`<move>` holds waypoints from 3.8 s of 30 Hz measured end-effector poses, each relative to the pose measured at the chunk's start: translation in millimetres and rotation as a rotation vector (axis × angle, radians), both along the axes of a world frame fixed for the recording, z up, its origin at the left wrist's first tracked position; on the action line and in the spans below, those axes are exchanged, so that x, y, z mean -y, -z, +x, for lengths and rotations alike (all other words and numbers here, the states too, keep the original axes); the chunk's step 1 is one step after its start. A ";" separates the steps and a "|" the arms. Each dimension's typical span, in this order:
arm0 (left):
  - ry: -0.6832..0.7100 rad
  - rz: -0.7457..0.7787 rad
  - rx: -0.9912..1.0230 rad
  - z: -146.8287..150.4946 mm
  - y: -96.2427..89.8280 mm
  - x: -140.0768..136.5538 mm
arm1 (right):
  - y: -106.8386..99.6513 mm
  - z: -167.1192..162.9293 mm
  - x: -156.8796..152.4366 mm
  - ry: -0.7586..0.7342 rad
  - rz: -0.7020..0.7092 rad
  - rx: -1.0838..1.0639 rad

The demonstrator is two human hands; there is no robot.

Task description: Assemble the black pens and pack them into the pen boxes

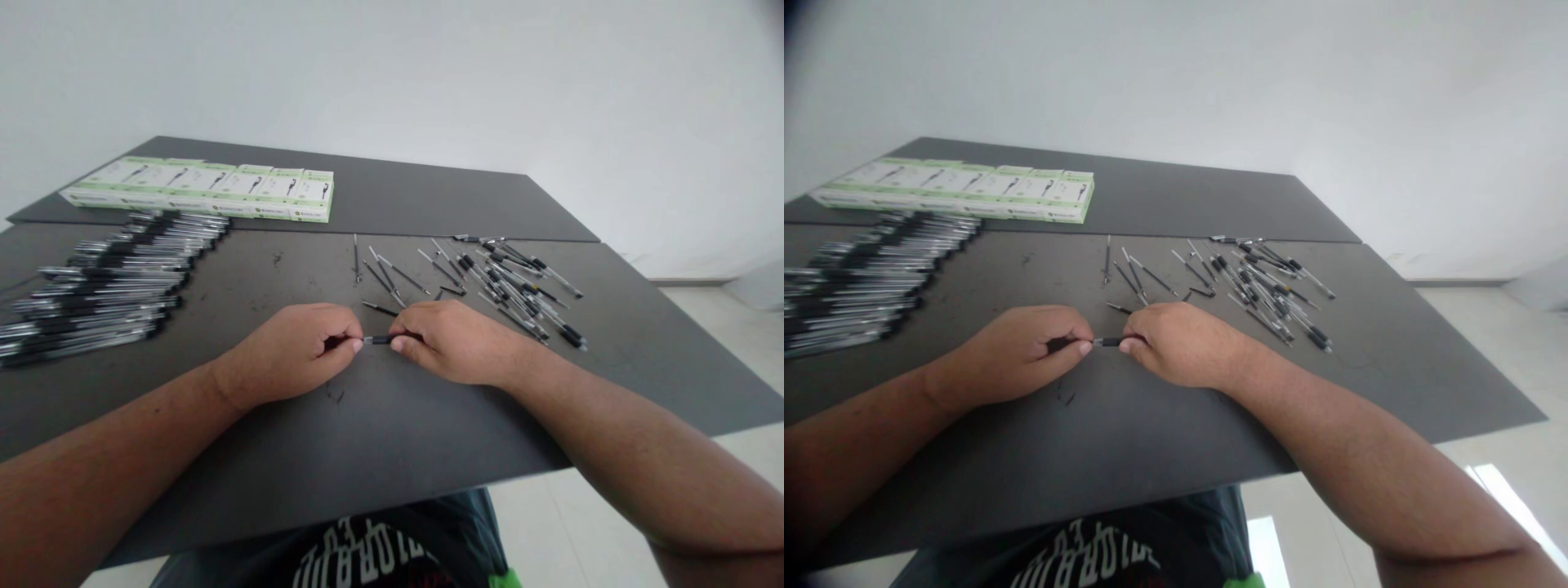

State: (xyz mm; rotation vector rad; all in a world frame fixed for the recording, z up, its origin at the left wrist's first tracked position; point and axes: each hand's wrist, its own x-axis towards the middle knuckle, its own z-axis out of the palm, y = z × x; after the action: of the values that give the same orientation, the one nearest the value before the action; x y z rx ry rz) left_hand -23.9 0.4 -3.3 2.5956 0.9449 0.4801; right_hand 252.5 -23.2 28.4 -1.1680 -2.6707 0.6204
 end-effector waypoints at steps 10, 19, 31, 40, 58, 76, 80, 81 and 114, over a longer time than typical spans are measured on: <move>-0.002 -0.006 -0.007 0.9 -1.3 0.1 | -1.9 -1.1 0.0 -0.021 0.009 0.022; -0.005 0.000 -0.008 0.8 0.2 -1.8 | -0.4 -1.5 -0.3 -0.014 0.005 0.038; 0.004 -0.002 -0.010 0.8 -1.5 -1.2 | -1.9 -0.7 -0.6 -0.019 0.003 0.018; -0.005 -0.015 -0.018 0.5 -1.3 -0.9 | -1.3 -0.6 -0.8 -0.009 -0.003 0.028; -0.013 -0.022 -0.028 2.5 -3.7 -0.7 | -1.9 -0.5 -0.7 0.024 -0.002 0.031; 0.008 -0.020 -0.017 0.5 -2.3 -1.5 | -2.4 -1.7 -1.3 0.027 -0.019 0.009; 0.001 -0.021 -0.025 -0.1 -1.6 -2.1 | -2.0 -2.4 -1.7 -0.020 -0.006 0.047; -0.001 -0.023 -0.027 -0.1 -1.4 -2.2 | -1.7 -2.4 -1.8 -0.018 -0.005 0.028; -0.288 0.160 -0.214 101.4 -42.1 -107.4 | 13.6 73.5 -85.4 0.676 0.401 -0.699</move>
State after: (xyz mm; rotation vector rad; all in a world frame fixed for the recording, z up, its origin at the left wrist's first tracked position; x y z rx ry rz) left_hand 77.5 107.8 38.8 2.7044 1.4189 0.3656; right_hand 325.9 62.2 14.8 -1.3036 -1.5876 0.2719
